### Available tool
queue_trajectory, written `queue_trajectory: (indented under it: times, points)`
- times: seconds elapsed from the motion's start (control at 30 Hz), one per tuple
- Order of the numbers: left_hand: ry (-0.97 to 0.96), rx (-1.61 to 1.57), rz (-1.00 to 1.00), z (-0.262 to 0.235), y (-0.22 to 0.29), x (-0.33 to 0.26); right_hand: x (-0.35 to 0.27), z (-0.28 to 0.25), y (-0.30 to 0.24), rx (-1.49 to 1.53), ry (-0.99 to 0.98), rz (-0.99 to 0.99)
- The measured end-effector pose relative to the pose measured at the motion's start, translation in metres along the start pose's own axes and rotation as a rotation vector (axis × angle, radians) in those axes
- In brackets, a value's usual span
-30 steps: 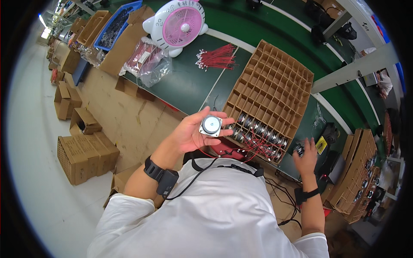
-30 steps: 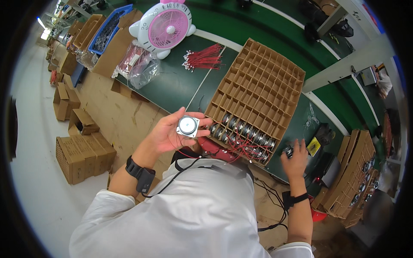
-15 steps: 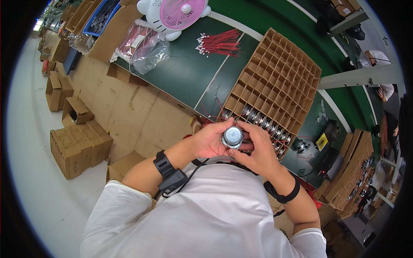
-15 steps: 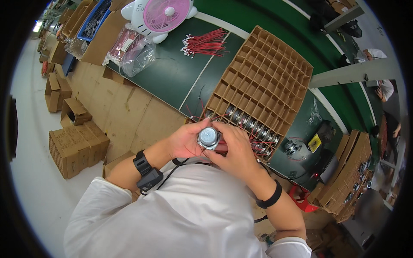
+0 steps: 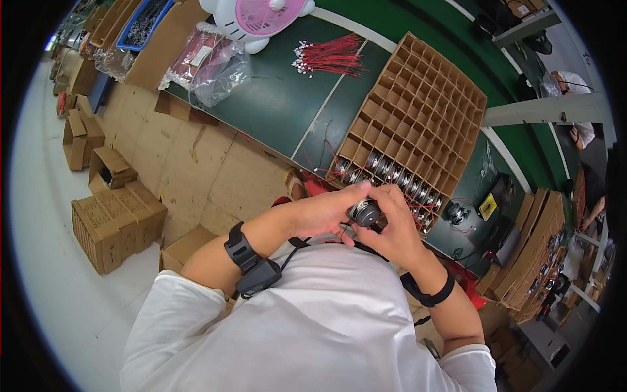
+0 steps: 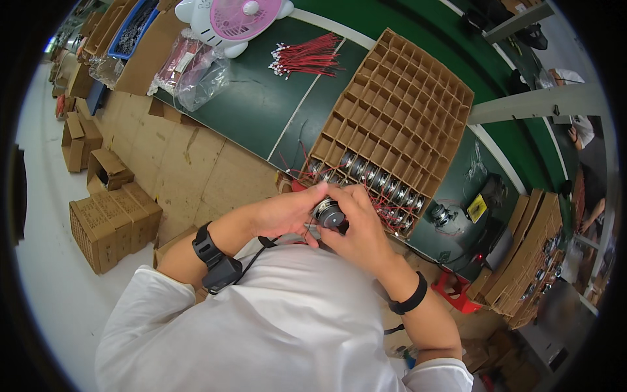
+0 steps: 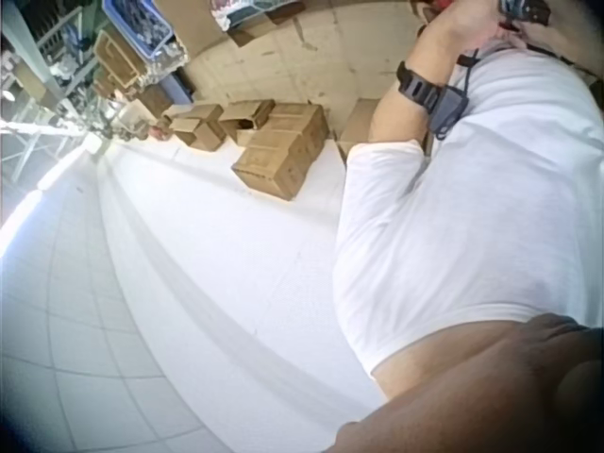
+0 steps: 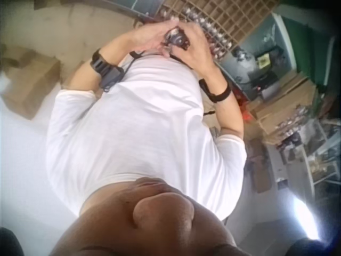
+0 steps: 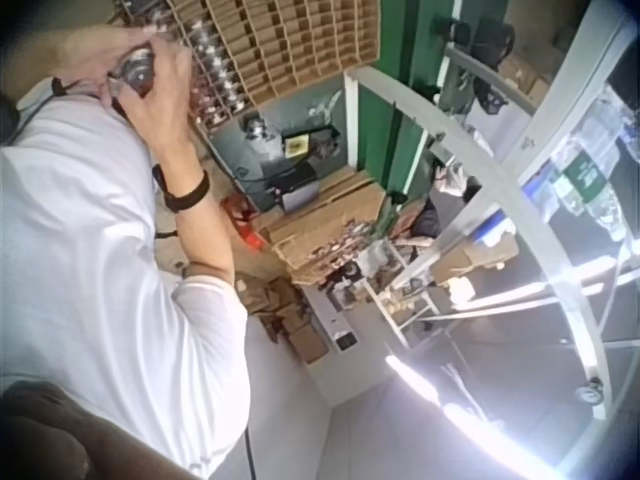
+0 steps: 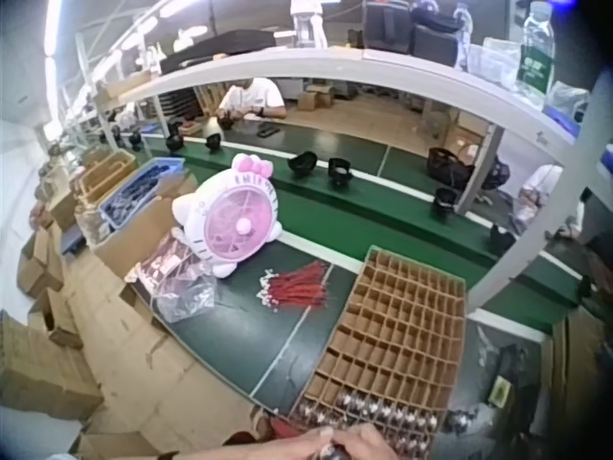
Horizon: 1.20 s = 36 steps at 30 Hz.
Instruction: The recorder organizes electronic motor components into cardboard grid trays and moves trays onto an assembly line bench.
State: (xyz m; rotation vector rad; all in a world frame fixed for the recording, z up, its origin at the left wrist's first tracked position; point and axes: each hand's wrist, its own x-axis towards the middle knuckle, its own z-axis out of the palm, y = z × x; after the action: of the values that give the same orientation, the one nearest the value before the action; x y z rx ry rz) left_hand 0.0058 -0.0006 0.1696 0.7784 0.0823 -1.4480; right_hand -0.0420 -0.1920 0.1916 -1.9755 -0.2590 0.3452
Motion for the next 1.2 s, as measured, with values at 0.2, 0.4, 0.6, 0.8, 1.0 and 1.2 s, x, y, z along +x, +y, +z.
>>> queue_trajectory:
  times: [0.2,0.4,0.6,0.8,1.0,1.2]
  points:
    - [0.099,0.376,0.021,-0.013,0.001,-0.004,-0.008,0.003,0.012,-0.111,0.074,0.117]
    - [0.192,0.508,-0.044,-0.025,0.024,-0.005,-0.011,0.006,0.016,0.198,-0.028,0.271]
    - [0.236,0.646,-0.107,-0.015,0.039,0.006,-0.009,-0.004,0.014,0.753,-0.127,0.414]
    - [0.040,0.602,-0.166,-0.026,0.050,0.008,-0.015,-0.028,0.028,1.214,-0.346,0.655]
    - [-0.126,0.630,-0.223,-0.043,0.071,-0.013,-0.010,-0.039,0.028,1.122,-0.537,0.554]
    - [0.074,0.691,-0.204,-0.041,0.084,-0.021,0.005,-0.033,0.020,0.722,-0.423,0.615]
